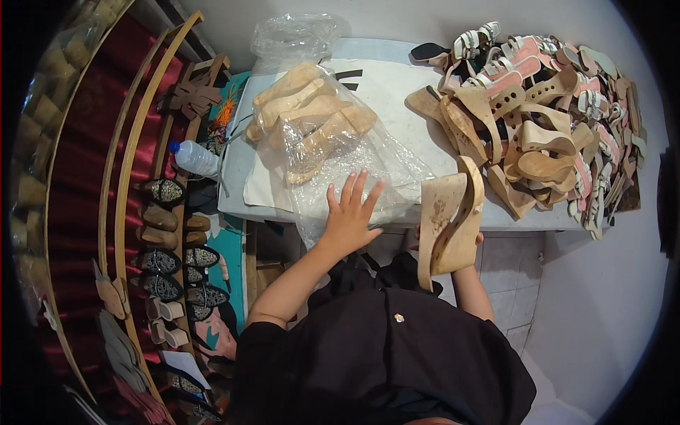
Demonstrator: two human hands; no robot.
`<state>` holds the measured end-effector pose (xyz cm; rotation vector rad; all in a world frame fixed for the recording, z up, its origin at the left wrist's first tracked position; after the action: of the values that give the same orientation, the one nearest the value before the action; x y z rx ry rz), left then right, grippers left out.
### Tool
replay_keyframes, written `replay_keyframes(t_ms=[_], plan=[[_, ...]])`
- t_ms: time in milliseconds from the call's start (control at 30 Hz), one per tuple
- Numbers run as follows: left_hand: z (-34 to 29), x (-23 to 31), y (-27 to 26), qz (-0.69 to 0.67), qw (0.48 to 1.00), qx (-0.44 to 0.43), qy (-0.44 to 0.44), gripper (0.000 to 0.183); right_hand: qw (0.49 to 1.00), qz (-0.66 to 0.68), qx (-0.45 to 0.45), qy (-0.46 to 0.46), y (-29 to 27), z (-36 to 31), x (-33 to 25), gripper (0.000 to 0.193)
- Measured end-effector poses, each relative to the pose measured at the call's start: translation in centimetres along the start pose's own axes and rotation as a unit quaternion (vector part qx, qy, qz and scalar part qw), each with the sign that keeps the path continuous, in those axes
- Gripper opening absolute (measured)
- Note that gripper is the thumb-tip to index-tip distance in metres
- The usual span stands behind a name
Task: The recorder sorts wooden shoe lasting components and places them into a plastic bag.
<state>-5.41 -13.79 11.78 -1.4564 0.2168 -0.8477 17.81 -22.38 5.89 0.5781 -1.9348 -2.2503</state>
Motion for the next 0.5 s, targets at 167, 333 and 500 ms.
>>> replay_keyframes(t_ms=[167, 333, 500], plan=[[1.0, -2.9, 0.6, 0.134, 0.990, -0.032, 0.037, 0.056, 0.995, -0.055, -0.019, 0.077, -0.9, -3.5, 0.4, 0.091], [3.7, -4.2, -2.5, -0.026, 0.984, 0.175, 0.007, 0.013, 0.989, -0.045, 0.042, 0.138, -3.7, -1.1, 1.0, 0.084], [5.0, -4.7, -5.7, -0.089, 0.977, 0.195, -0.019, 0.012, 0.973, -0.033, 0.109, 0.202, -5.6, 4.4, 4.7, 0.077]])
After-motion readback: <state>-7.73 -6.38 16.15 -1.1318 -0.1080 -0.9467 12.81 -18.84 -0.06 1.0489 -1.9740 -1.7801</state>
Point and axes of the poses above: each hand's wrist, its own z-axis towards the middle knuckle, its own y-axis out of the palm, x = y × z, the point moved 1 cm from there along z, towards the middle knuckle, and after that the axes turned 3 degrees about y, right-handed, at the moved point
